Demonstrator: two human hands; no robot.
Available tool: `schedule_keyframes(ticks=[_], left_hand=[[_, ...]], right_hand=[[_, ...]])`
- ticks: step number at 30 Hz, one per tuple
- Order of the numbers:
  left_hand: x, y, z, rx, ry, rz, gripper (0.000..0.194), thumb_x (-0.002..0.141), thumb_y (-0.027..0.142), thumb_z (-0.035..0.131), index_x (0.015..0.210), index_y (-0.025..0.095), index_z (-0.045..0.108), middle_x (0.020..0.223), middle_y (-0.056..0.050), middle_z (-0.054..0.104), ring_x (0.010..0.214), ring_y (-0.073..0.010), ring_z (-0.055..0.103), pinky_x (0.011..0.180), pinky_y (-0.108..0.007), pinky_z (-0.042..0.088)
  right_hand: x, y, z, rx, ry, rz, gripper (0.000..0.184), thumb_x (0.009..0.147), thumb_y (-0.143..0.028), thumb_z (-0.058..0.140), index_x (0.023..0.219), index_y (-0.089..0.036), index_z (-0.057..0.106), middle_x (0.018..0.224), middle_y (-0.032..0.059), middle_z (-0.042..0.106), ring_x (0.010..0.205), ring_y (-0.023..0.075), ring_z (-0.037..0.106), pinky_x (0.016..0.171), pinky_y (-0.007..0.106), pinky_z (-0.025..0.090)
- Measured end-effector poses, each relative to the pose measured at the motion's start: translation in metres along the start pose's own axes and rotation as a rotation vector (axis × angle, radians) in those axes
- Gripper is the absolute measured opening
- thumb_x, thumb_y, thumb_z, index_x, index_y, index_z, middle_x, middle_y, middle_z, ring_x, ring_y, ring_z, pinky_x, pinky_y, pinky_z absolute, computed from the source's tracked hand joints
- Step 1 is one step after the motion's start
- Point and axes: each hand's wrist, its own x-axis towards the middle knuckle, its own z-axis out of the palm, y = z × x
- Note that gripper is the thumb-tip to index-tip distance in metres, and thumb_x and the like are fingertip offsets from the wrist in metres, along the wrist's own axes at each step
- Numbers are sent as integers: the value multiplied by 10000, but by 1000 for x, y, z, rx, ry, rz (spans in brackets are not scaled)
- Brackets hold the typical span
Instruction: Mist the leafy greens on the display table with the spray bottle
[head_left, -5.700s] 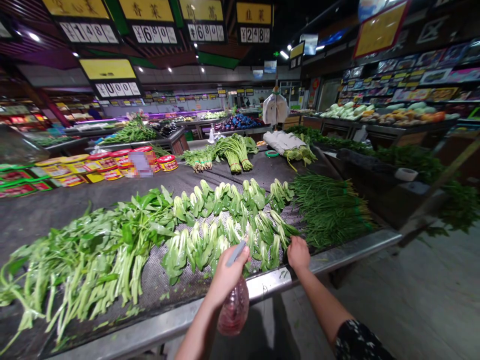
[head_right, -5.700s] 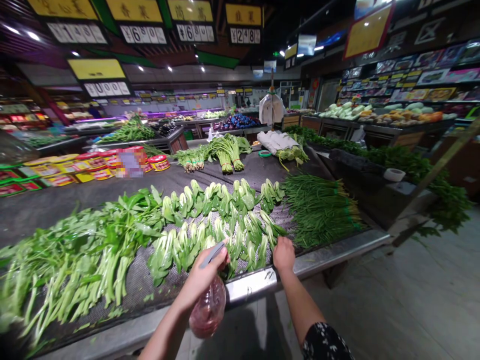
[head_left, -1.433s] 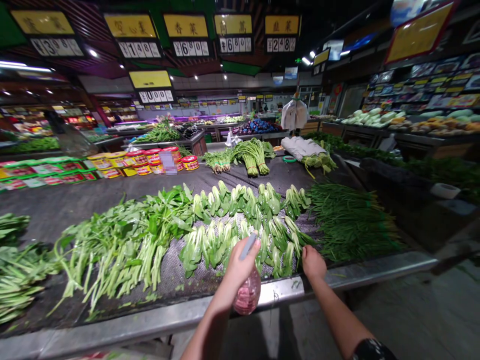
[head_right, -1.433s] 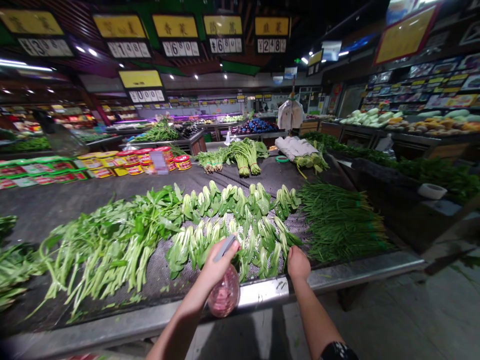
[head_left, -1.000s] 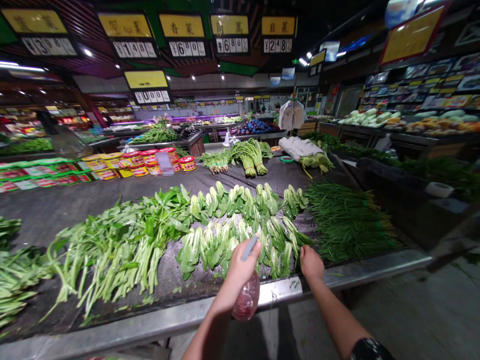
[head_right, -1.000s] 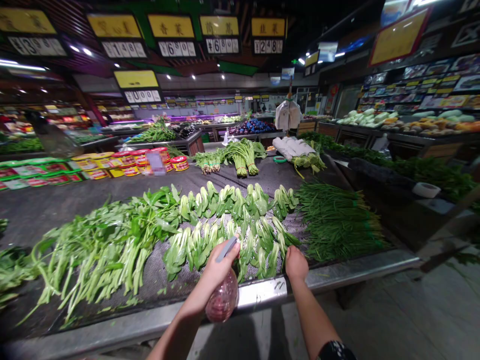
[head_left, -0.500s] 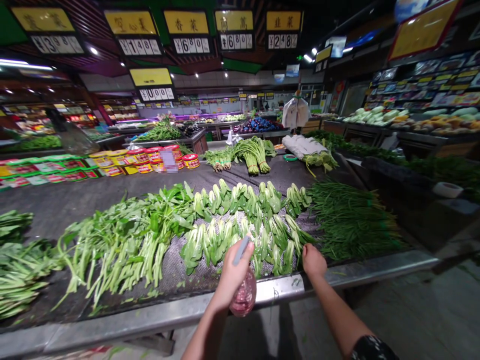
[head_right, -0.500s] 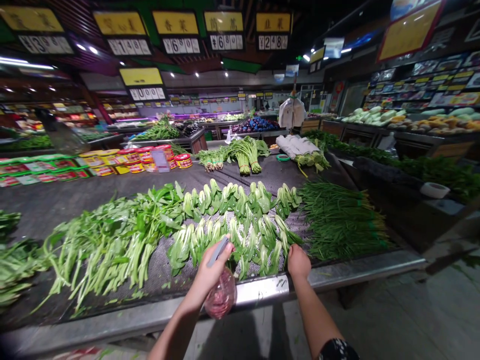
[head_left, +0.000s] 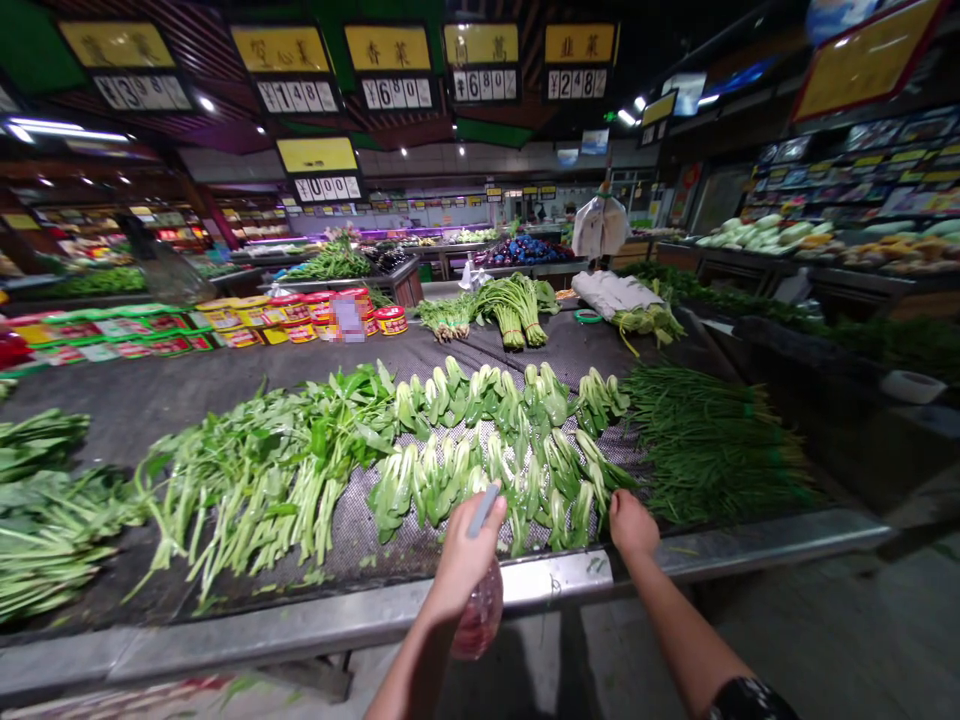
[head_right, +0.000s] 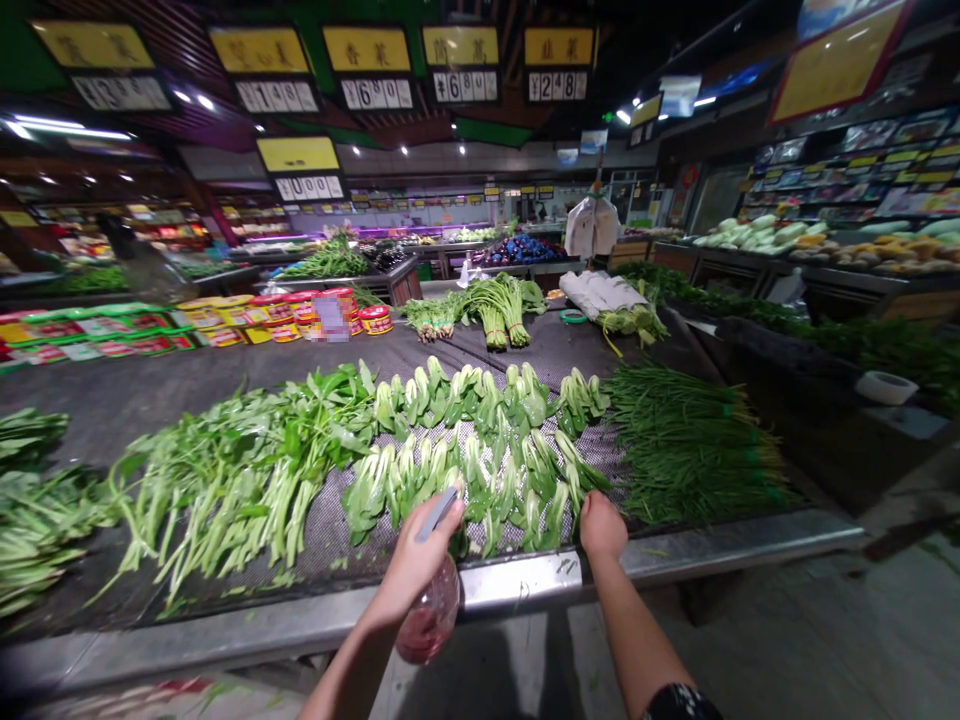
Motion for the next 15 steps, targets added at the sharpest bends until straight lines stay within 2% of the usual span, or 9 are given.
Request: schedule_keyframes(ticks=[5,7,11,15], left_hand=[[-4,-3,-8,-17,45,-12,355,869,474,457,956,180,636,761,-13,590,713,-183,532,661,-272,396],[-4,-2,-12,-32,80,1,348,867,471,462,945,182,639,787,-15,608,739,-184,547,690,-273,406],[-2,-1,-22,-14,143,15,360,853,486,470,838,175,650,714,-10,597,685,-181,542,666,-272,409],[0,-4,-32,-6,201,-14,367,835,477,496,968,169,646,691,-6,587,650,-177,528,635,-277,404]], right_hand=[[0,0,1,-6,-4,0,322,937,-321,290,1002,-221,589,916,68,672,793,185,647,626,257,409],[0,0,1,-9,-7,3,318,936,-322,291,994,-223,588,913,71,672,791,185,647,628,260,411],[0,1,2,-15,-16,3,321,937,-329,287,988,-223,585,906,76,674,789,188,649,635,265,415],[-1,3,3,-14,-23,-4,323,934,-335,285,995,-229,584,909,75,675,787,200,653,635,277,423]])
